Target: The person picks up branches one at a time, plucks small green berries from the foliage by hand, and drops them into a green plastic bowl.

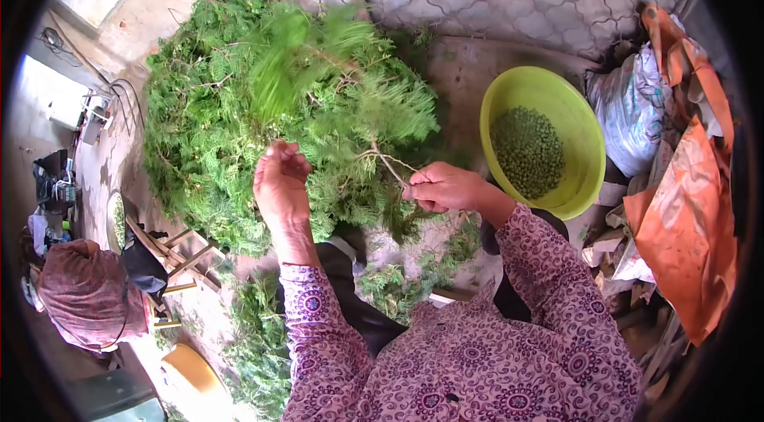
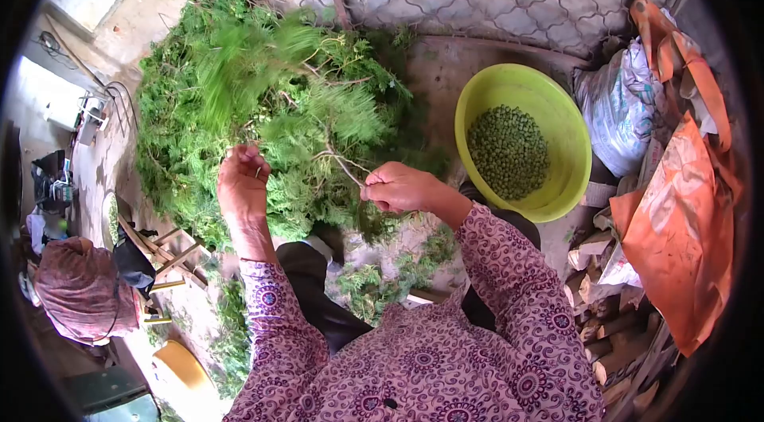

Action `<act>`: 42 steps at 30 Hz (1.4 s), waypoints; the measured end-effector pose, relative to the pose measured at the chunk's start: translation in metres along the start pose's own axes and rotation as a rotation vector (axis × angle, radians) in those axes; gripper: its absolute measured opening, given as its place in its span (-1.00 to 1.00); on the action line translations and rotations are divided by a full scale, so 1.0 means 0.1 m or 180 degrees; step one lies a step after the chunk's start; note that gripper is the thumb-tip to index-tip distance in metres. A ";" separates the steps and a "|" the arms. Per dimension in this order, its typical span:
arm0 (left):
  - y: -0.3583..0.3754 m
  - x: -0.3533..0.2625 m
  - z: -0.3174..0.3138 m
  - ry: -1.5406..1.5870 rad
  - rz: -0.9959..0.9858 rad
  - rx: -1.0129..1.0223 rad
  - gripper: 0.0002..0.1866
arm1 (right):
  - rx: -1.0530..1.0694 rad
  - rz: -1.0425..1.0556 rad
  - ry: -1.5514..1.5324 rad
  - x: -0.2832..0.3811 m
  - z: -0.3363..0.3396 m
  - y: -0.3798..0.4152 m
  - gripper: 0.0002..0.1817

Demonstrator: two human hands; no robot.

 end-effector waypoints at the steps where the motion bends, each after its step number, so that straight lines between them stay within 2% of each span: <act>1: 0.03 -0.06 -0.12 -0.0355 -0.0285 0.0253 -0.80 | -0.0089 0.0029 -0.0183 -0.02 0.04 -0.01 -0.67; 3: 0.23 0.15 -0.39 -0.1017 -0.0030 0.0203 -0.77 | -0.0182 0.0074 -0.0345 -0.01 0.05 0.00 -0.67; 5: 0.38 0.65 -0.44 -0.1213 0.0777 0.0312 -0.73 | -0.0394 0.0118 -0.0516 0.03 0.07 0.03 -0.67; 7: 0.44 0.98 -0.38 -0.0525 0.1172 0.0056 -0.71 | -0.0274 0.0220 -0.0196 -0.02 0.01 -0.03 -0.72; 8: 0.44 1.00 -0.39 -0.0501 0.1143 0.0056 -0.71 | -0.0220 0.0314 -0.0254 -0.02 -0.05 -0.03 -0.71; 10: 0.44 1.03 -0.38 0.0049 0.1231 -0.0347 -0.63 | -0.0126 0.0429 -0.0340 0.01 -0.16 0.00 -0.65; 13: 0.36 1.03 -0.44 0.0666 0.1352 -0.0216 -0.60 | -0.0098 0.0439 -0.0033 -0.02 -0.34 0.02 -0.65; 17: 0.29 0.90 -0.47 0.0868 0.1176 -0.0400 -0.61 | 0.0030 0.0367 0.0110 -0.05 -0.49 0.07 -0.64; 21: 0.33 0.80 -0.49 0.0348 0.1009 -0.0532 -0.77 | 0.0108 0.0445 -0.0087 -0.12 -0.56 0.03 -0.64; 22: 0.30 0.79 -0.53 0.0357 0.0881 -0.0387 -0.84 | 0.0134 0.0465 -0.0068 -0.12 -0.58 0.03 -0.65; 25: 0.32 0.73 -0.58 0.0005 0.0612 -0.0171 -0.85 | 0.0410 0.0268 0.0042 -0.19 -0.65 0.01 -0.74; 29: 0.35 0.78 -0.60 0.0066 0.0440 0.0012 -0.92 | 0.0395 -0.0008 0.0198 -0.30 -0.62 0.00 -0.74; 31: 0.39 0.81 -0.61 0.0127 0.0525 0.0076 -0.95 | -0.0654 0.0997 0.2694 0.02 -0.42 0.13 -0.74; 32: 0.42 0.84 -0.63 0.0215 0.0634 0.0101 -0.95 | -0.0655 0.1000 0.2693 0.07 -0.32 0.17 -0.74; 34: 0.49 0.85 -0.71 0.0223 0.0744 0.0262 -0.94 | -0.0519 0.1048 0.1797 0.23 -0.04 0.32 -0.72; 36: 0.51 0.89 -0.72 0.0039 0.0763 0.0423 -0.93 | -0.0587 0.1139 0.0144 0.37 0.26 0.49 -0.72; 37: 0.52 0.90 -0.74 -0.0141 0.0763 0.0587 -0.93 | -0.0598 0.1133 0.0130 0.42 0.35 0.56 -0.72; 39: 0.56 0.94 -0.78 -0.0172 0.0854 0.0665 -0.94 | -0.0749 0.1487 -0.1730 0.47 0.74 0.73 -0.75; 40: 0.57 0.97 -0.79 -0.0184 0.0864 0.0690 -0.93 | -0.0770 0.1485 -0.1750 0.46 0.80 0.70 -0.75; 42: 0.60 1.00 -0.82 -0.0225 0.0891 0.0750 -0.92 | -0.0751 0.2010 -0.2787 0.46 0.97 0.72 -0.71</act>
Point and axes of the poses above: each hand's wrist, its own y-axis away from the middle knuckle, its own z-axis out of the back of the hand, x = y × z, the point moved 10 cm from there along -y, towards the middle knuckle, and after that the axes turned 7 degrees about -z, right-handed, at the moved point
